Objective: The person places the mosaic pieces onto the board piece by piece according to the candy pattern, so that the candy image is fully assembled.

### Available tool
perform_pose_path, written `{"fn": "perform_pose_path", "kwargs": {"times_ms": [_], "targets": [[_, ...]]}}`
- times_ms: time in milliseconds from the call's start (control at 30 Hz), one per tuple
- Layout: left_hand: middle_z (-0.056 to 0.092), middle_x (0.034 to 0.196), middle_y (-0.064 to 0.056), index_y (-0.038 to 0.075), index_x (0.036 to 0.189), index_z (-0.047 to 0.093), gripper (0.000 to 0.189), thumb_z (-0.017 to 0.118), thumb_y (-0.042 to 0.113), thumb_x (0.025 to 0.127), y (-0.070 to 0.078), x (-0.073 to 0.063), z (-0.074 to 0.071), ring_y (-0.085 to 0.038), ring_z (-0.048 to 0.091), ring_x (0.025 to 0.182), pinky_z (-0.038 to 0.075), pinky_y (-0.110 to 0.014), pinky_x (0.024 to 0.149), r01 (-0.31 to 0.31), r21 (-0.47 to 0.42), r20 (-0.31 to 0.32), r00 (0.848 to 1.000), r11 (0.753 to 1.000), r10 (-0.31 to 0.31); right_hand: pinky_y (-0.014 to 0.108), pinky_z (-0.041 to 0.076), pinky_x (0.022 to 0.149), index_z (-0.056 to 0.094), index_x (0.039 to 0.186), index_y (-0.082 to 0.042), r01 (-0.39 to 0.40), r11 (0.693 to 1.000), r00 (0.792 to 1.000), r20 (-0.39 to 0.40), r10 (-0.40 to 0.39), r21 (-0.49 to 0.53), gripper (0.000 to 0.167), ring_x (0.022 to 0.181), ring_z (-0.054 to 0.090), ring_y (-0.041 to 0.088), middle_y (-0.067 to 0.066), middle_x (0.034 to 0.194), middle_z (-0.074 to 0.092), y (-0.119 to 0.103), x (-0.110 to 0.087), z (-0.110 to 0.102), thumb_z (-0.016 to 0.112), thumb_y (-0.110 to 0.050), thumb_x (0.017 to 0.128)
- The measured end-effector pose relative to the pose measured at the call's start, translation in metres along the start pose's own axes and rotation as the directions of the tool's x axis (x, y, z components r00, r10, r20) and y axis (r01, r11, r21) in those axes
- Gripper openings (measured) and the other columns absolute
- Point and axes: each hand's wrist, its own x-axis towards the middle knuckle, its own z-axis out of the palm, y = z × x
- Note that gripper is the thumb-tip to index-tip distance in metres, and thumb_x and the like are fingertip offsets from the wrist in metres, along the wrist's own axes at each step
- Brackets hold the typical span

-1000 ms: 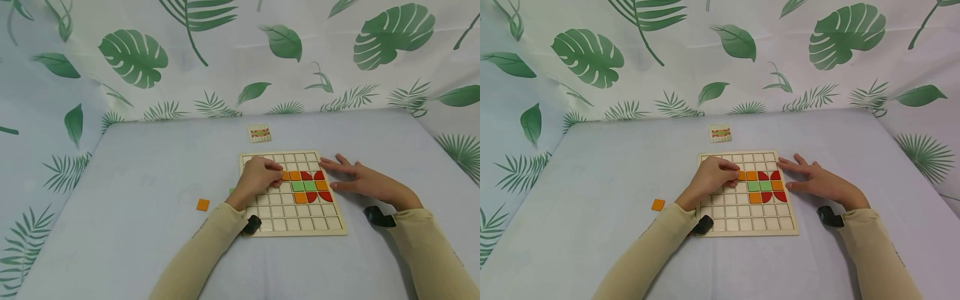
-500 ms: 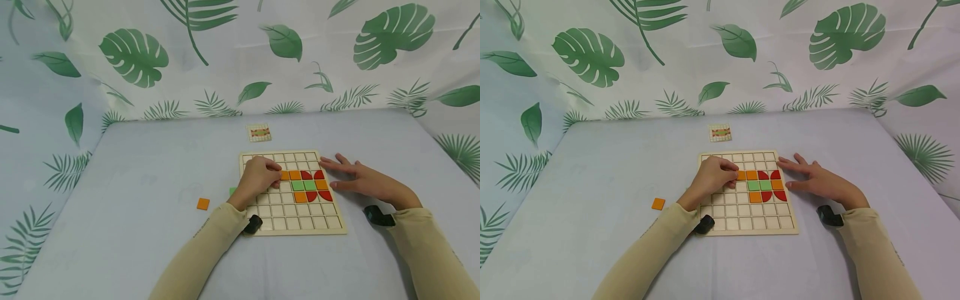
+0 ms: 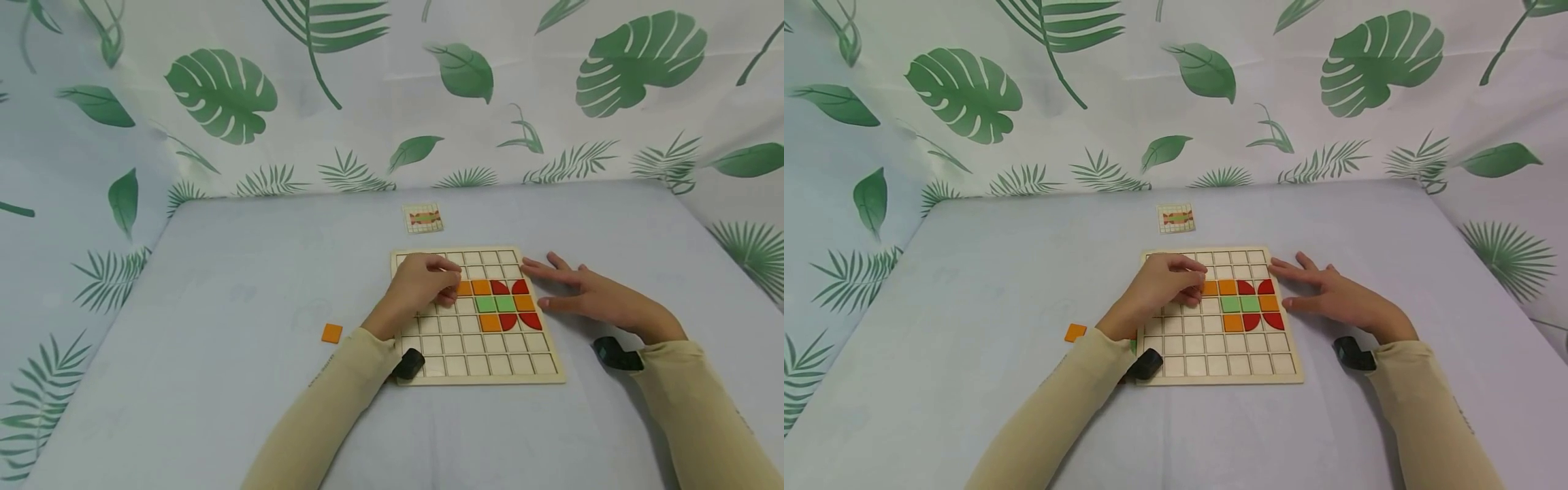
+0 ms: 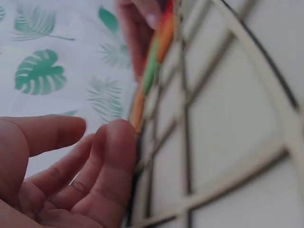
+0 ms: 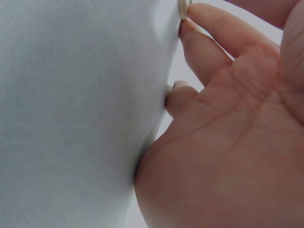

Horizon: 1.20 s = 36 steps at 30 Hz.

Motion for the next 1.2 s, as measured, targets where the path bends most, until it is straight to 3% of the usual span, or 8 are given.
{"fn": "perform_pose_path", "kwargs": {"times_ms": [167,333,567,733,800,900,1000,1200], "targets": [[0.075,0.106,-0.018,-0.005,0.130,0.070,0.027,0.064,0.010,0.107,0.019,-0.008,-0.011,-0.028,0.074,0.091,0.062,-0.037,0.088,-0.030,-0.074,0.018,0.999,0.997,0.031,0.078,-0.015,0.114,0.037,0.167,-0.013,-0.001,1.000,1.000,0.002,0.001,-0.002,0.076,0.158,-0.016,0.052,0.023,0.176,0.008,0.000,0.001,0.000,0.073,-0.028,0.101],[0.074,0.119,-0.018,0.003,0.135,0.068,0.030,0.062,0.016,0.109,0.042,-0.024,-0.029,-0.034,0.072,0.110,0.056,-0.044,0.102,-0.140,-0.053,0.024,0.990,0.989,0.142,0.080,-0.014,0.113,0.037,0.167,-0.014,-0.003,1.000,1.000,0.003,0.003,0.005,0.077,0.158,-0.017,0.052,0.023,0.177,0.005,-0.001,0.000,0.000,0.073,-0.029,0.101],[0.076,0.116,-0.012,0.007,0.135,0.069,0.031,0.063,0.019,0.107,0.060,-0.045,-0.054,-0.032,0.071,0.111,0.054,-0.042,0.103,-0.275,0.043,0.027,0.961,0.961,0.274,0.077,-0.016,0.115,0.038,0.167,-0.013,0.014,1.000,1.000,0.002,-0.014,0.008,0.077,0.158,-0.016,0.052,0.022,0.176,0.010,0.001,0.001,0.001,0.074,-0.028,0.101],[0.075,0.119,-0.009,0.010,0.138,0.068,0.034,0.062,0.027,0.108,0.051,-0.049,-0.077,-0.031,0.069,0.113,0.050,-0.048,0.105,-0.201,0.289,0.060,0.980,0.936,0.192,0.078,-0.014,0.115,0.038,0.167,-0.014,0.005,1.000,1.000,0.005,-0.005,-0.009,0.078,0.159,-0.015,0.050,0.020,0.177,0.010,-0.001,0.002,0.000,0.074,-0.032,0.101],[0.074,0.121,-0.010,0.011,0.138,0.068,0.036,0.061,0.031,0.109,0.046,-0.048,-0.088,-0.032,0.069,0.113,0.049,-0.051,0.103,-0.163,0.415,0.081,0.986,0.895,0.143,0.078,-0.014,0.115,0.038,0.167,-0.014,0.005,1.000,1.000,0.005,-0.005,-0.011,0.077,0.159,-0.015,0.049,0.019,0.177,0.011,-0.002,0.002,0.000,0.074,-0.032,0.101],[0.072,0.122,-0.007,0.012,0.137,0.070,0.038,0.062,0.036,0.108,0.040,-0.047,-0.103,-0.028,0.068,0.110,0.051,-0.048,0.097,-0.134,0.590,0.129,0.989,0.796,0.071,0.078,-0.015,0.115,0.038,0.167,-0.013,0.015,1.000,1.000,0.005,-0.015,-0.007,0.078,0.159,-0.014,0.049,0.019,0.177,0.011,-0.002,0.002,-0.001,0.074,-0.031,0.101],[0.071,0.120,-0.004,0.011,0.133,0.071,0.036,0.066,0.034,0.106,0.033,-0.044,-0.114,-0.024,0.065,0.110,0.052,-0.045,0.095,-0.115,0.663,0.191,0.981,0.739,-0.019,0.081,-0.012,0.114,0.038,0.167,-0.015,0.001,1.000,1.000,0.003,-0.001,0.001,0.078,0.159,-0.016,0.050,0.020,0.177,0.007,-0.002,0.001,-0.001,0.074,-0.032,0.101],[0.068,0.118,-0.005,0.008,0.124,0.073,0.029,0.074,0.023,0.100,0.017,-0.037,-0.121,-0.025,0.058,0.115,0.049,-0.041,0.100,-0.086,0.685,0.292,0.942,0.724,-0.164,0.083,-0.010,0.112,0.038,0.168,-0.018,0.000,1.000,1.000,0.000,0.000,0.024,0.078,0.158,-0.018,0.051,0.019,0.178,0.004,-0.002,-0.001,0.000,0.075,-0.033,0.100]]}}
